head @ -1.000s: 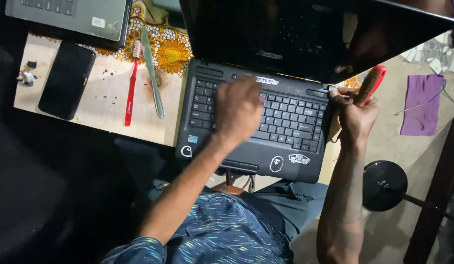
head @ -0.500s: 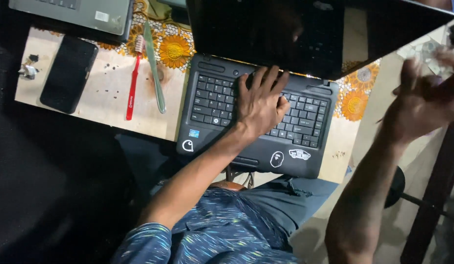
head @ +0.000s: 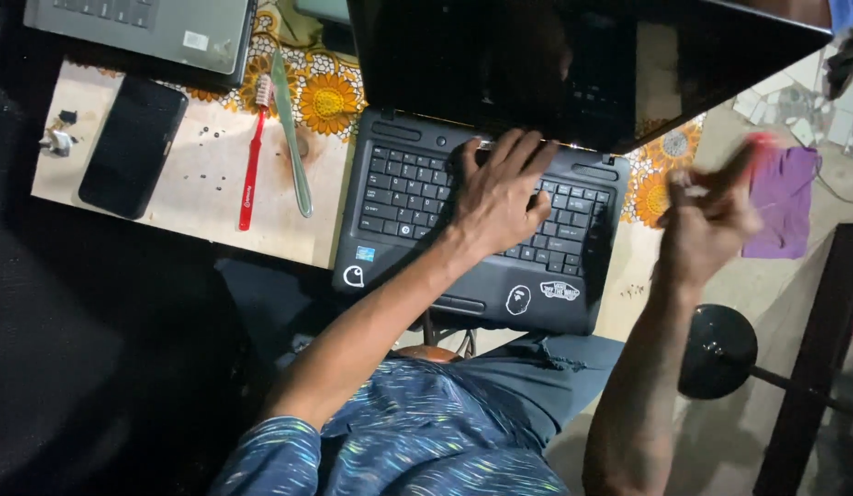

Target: Disassembling a laptop by removing the keyboard, top casing, and internal components using hands and a pry tool.

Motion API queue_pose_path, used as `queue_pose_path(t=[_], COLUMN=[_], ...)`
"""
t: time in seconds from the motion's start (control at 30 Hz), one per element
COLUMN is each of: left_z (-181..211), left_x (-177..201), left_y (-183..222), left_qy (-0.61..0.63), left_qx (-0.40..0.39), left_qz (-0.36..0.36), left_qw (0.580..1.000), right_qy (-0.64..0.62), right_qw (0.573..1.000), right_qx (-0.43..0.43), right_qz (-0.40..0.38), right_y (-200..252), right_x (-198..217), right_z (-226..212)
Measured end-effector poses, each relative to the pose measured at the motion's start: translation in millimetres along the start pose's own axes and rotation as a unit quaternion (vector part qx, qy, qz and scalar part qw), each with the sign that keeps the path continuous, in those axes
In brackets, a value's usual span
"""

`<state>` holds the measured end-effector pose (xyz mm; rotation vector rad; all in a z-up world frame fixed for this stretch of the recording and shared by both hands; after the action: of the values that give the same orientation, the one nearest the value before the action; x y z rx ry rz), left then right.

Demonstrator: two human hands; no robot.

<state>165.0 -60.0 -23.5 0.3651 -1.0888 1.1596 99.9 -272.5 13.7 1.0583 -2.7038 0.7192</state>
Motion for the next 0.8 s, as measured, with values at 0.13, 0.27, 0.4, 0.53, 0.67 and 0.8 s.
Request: queue_pose_path(t=[0.13, 0.27, 0.4, 0.53, 0.67, 0.8], left_z=[18, 34, 36, 36, 37, 38], left_x=[-16, -26, -22, -22, -27, -24], left_y=[-6, -5, -5, -7, -5, -7], left_qy=[0.022, -0.021, -0.060, -0.063, -0.095, -0.085], left_qx=[-0.060, -0.101, -0.095, -0.089, -0.103, -0.101], left_qz=[-0.025, -0.030, -0.064, -0.071, -0.052, -0.068], left_qw=[0.998, 0.994, 0.992, 0.991, 0.989, 0.989], right_qy=[0.100, 0.063, 0.020, 0.058, 0.070, 0.077], right_qw=[0.976, 0.967, 0.957, 0.949, 0.952, 0.960], right_qx=[-0.184, -0.244, -0.288, -0.309, -0.294, -0.261], right_qz=[-0.063, -0.023, -0.005, -0.023, -0.041, -0.063], right_y=[35, 56, 64, 59, 59, 58], right_x=[-1, 2, -1, -1, 4, 6], right_z=[9, 7, -4, 0, 10, 11])
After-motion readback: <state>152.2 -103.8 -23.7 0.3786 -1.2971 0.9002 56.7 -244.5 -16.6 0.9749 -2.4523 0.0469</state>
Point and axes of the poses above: each hand's wrist, its own y-axis away from the middle knuckle, its own x-axis out of the back of the hand, z = x × y, the point moved 3 cm from there along -y, towards the middle knuckle, and after that the axes turned 9 degrees about z, right-handed, at the moved point
